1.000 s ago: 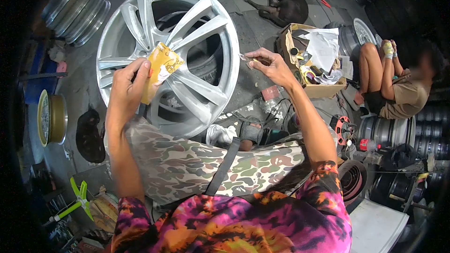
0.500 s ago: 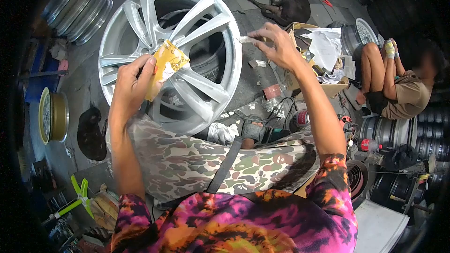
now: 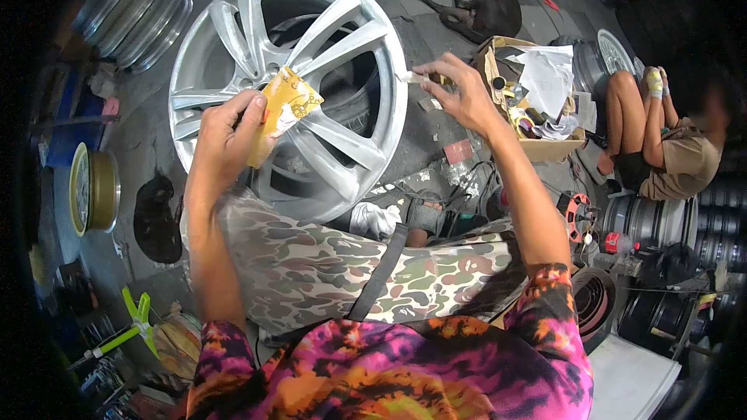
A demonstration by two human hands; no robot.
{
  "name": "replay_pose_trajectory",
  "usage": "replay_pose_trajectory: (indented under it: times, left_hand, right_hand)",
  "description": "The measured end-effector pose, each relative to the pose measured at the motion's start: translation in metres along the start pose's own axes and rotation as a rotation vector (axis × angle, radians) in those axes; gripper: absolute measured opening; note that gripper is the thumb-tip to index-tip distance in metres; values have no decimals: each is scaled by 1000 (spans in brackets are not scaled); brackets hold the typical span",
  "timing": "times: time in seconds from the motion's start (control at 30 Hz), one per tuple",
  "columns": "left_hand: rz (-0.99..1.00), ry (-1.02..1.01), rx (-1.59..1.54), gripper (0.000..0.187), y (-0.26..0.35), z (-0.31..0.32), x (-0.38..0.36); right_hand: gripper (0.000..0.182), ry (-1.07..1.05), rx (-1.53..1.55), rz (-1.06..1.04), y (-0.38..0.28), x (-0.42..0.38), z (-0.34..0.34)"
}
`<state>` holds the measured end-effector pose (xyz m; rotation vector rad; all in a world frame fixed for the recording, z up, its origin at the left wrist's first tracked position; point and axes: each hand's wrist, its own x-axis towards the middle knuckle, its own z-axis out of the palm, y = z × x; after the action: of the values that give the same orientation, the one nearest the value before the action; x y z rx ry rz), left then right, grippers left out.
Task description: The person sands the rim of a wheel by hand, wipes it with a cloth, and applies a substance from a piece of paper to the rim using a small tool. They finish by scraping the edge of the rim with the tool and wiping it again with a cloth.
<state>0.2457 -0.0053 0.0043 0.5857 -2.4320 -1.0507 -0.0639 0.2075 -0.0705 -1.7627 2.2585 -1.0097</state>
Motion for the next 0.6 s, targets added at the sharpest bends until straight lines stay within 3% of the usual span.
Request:
replay_pose_trajectory:
  times: [0.07,0.27,0.43,0.6]
  left_hand:
    - [-7,7,12,25,-1,-1,-3]
    - [-107,-43,-53,21,3,-5,-3]
    - [51,-1,-30,18,2,-4,-3]
    - [-4,-26,-45,20,3,-9,-4]
  right_hand:
    - [26,-33,-9,67,-2,-13,1]
    - [34,-57,-172,-14,-10,-34,-12]
    - [42,-61,-338,-178,-20,-10,-21]
    - [41,-63,-414,-207,-2,20,-28]
